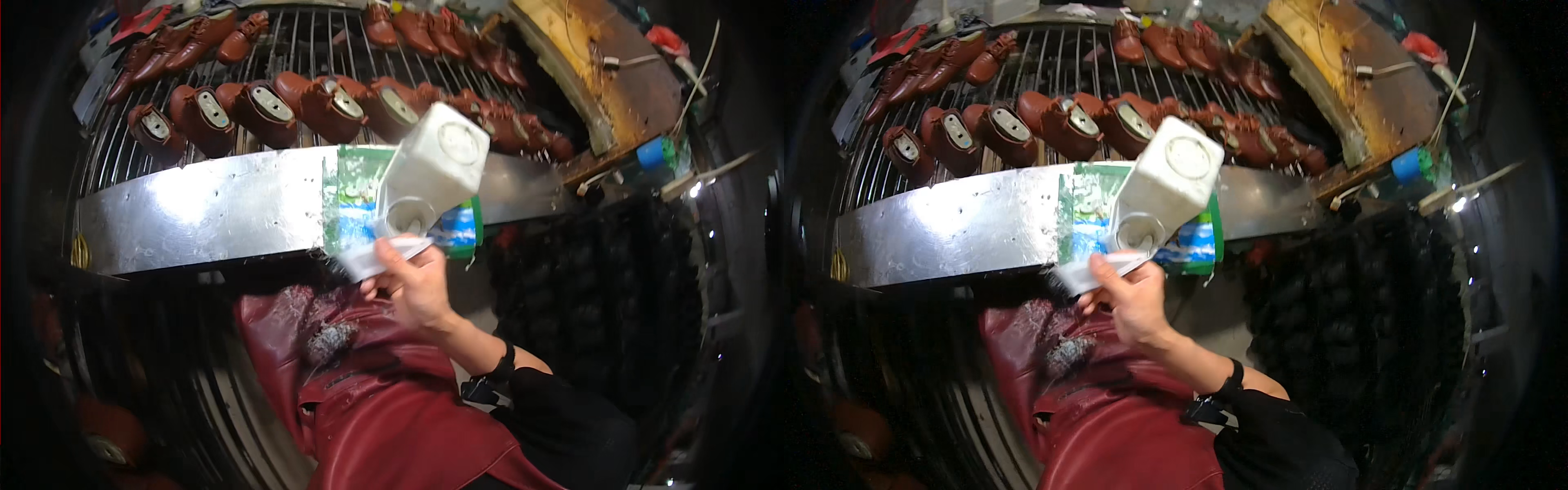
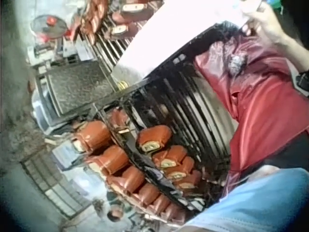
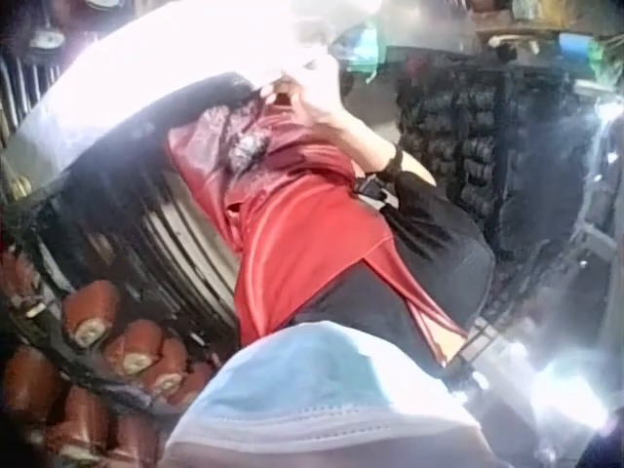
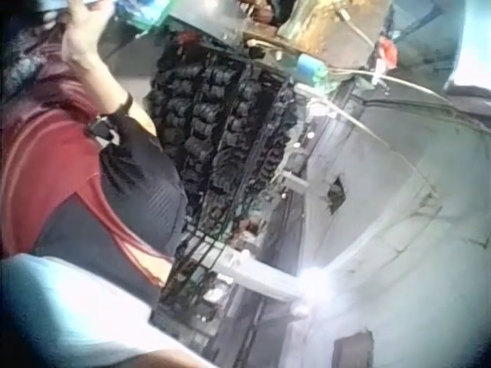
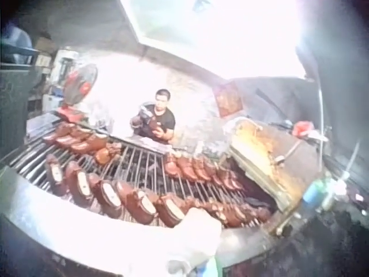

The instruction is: The recorder is applying glue to the edges and bottom of leather shoe uppers and then placing soles onto a conveyor rack in a shoe manufacturing facility.

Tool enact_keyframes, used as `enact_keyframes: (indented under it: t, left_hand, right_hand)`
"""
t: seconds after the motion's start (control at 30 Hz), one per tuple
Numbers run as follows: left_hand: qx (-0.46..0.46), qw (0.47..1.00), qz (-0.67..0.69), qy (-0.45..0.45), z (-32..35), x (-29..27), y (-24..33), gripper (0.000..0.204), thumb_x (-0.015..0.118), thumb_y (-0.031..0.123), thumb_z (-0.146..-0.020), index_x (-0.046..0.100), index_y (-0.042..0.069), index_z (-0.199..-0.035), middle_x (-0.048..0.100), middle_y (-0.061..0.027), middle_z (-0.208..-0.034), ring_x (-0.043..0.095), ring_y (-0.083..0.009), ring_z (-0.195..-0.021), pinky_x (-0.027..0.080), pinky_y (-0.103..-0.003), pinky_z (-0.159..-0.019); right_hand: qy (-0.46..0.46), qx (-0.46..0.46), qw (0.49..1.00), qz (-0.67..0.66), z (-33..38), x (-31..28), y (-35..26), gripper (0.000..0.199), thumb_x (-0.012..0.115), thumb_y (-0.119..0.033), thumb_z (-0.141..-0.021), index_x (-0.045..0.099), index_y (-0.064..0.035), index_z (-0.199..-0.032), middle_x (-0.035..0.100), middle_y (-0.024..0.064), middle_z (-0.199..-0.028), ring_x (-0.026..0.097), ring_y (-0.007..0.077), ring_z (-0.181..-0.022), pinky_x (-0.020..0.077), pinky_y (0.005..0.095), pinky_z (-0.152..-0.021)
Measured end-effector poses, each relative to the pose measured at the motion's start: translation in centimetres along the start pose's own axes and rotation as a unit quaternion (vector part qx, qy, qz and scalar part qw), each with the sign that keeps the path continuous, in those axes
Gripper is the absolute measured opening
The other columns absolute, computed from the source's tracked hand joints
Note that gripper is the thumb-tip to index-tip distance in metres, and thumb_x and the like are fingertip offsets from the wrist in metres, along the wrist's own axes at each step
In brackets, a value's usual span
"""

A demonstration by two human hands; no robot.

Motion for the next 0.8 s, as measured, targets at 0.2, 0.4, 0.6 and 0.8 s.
enact_keyframes:
  t: [0.2,0.4,0.6,0.8]
  left_hand:
    - [-0.125,0.983,0.134,-0.012,2.9,-6.2,1.2,0.050,0.060,0.025,-0.102,0.052,0.004,-0.146,0.054,-0.0159,-0.151,0.051,-0.0338,-0.139,0.041,-0.050,-0.117]
    - [-0.161,0.915,0.370,0.004,0.1,-2.9,4.4,0.053,0.056,0.030,-0.108,0.049,0.003,-0.153,0.062,-0.0156,-0.145,0.060,-0.0330,-0.132,0.045,-0.047,-0.114]
    - [0.161,0.971,0.172,-0.031,-20.3,5.2,8.3,0.037,0.061,0.018,-0.103,0.054,0.003,-0.137,0.064,-0.0192,-0.137,0.062,-0.0373,-0.128,0.049,-0.046,-0.108]
    - [0.453,0.886,-0.091,-0.033,-9.7,12.8,16.2,0.023,0.066,0.007,-0.099,0.058,0.003,-0.120,0.067,-0.0229,-0.130,0.064,-0.0416,-0.124,0.053,-0.046,-0.103]
  right_hand:
    - [0.138,-0.202,0.965,0.094,0.1,-8.4,-5.8,0.020,0.074,-0.016,-0.101,0.068,0.0022,-0.107,0.073,0.0117,-0.088,0.069,0.0172,-0.063,0.0570,0.0293,-0.055]
    - [0.167,-0.274,0.909,0.264,-1.6,-10.0,-6.1,0.020,0.076,-0.014,-0.100,0.071,0.0028,-0.108,0.073,0.0063,-0.088,0.067,0.0111,-0.066,0.0529,0.0243,-0.060]
    - [0.193,-0.197,0.926,0.260,-2.7,-9.3,-3.5,0.019,0.075,-0.014,-0.100,0.071,0.0036,-0.105,0.074,0.0084,-0.084,0.066,0.0118,-0.060,0.0521,0.0244,-0.053]
    - [0.131,0.053,0.983,-0.114,-3.3,-7.6,0.0,0.023,0.068,-0.023,-0.105,0.066,0.0000,-0.108,0.074,0.0140,-0.089,0.068,0.0202,-0.063,0.0555,0.0317,-0.053]
Point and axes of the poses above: each hand's wrist, its own z-axis away from the middle knuckle, its own x-axis out of the palm, y = z × x, the point moved 10 cm from there along -z, towards the middle knuckle
